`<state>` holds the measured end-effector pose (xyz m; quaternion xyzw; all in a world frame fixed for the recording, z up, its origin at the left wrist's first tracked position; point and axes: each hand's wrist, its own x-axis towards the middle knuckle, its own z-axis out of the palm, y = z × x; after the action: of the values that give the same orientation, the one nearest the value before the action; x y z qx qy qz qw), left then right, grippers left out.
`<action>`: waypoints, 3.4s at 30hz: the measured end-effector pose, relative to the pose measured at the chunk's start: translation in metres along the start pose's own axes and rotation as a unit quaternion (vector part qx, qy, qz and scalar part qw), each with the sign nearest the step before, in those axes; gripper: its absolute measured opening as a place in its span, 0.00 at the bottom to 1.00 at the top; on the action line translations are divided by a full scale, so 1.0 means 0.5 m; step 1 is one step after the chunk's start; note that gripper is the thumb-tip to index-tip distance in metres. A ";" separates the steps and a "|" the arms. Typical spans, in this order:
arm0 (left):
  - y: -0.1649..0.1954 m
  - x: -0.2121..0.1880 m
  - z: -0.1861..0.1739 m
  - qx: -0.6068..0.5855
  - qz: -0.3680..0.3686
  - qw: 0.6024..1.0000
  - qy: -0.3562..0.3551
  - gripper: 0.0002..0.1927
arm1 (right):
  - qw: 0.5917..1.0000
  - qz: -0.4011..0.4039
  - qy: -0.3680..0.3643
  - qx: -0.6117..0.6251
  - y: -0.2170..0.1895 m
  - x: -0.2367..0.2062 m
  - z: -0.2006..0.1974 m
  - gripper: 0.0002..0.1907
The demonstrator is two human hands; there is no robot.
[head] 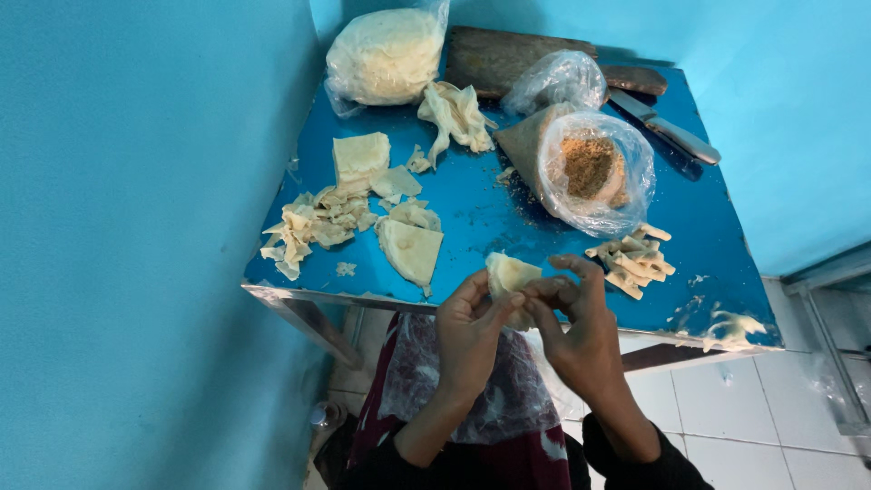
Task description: The person sits at a small blue metal table and folds small square pastry wrappers by hand, pinching and rolling each piece around filling, then sets the folded pieces in a pile on the table. A bag of brown filling, a ball of dough, a cleaver and a knife sit on the table.
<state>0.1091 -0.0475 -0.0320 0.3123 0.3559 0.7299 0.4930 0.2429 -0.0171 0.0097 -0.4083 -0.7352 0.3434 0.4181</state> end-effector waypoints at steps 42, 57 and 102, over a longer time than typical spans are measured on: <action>0.012 -0.012 0.007 0.041 0.014 0.999 -0.030 0.17 | 0.868 0.152 -0.018 0.473 0.049 -0.010 -0.026 0.26; 0.009 0.031 -0.058 -0.015 -0.034 0.999 0.026 0.15 | 0.865 0.222 0.116 0.434 0.071 -0.020 -0.090 0.26; 0.032 0.060 -0.120 0.554 0.461 0.640 -0.266 0.12 | 0.925 -0.004 0.174 -0.337 0.100 -0.155 -0.230 0.34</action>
<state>0.0433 -0.0360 -0.0486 0.8315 0.3567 0.4141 -0.0996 0.3861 -0.0454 -0.0111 -0.5759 -0.7247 -0.0030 0.3784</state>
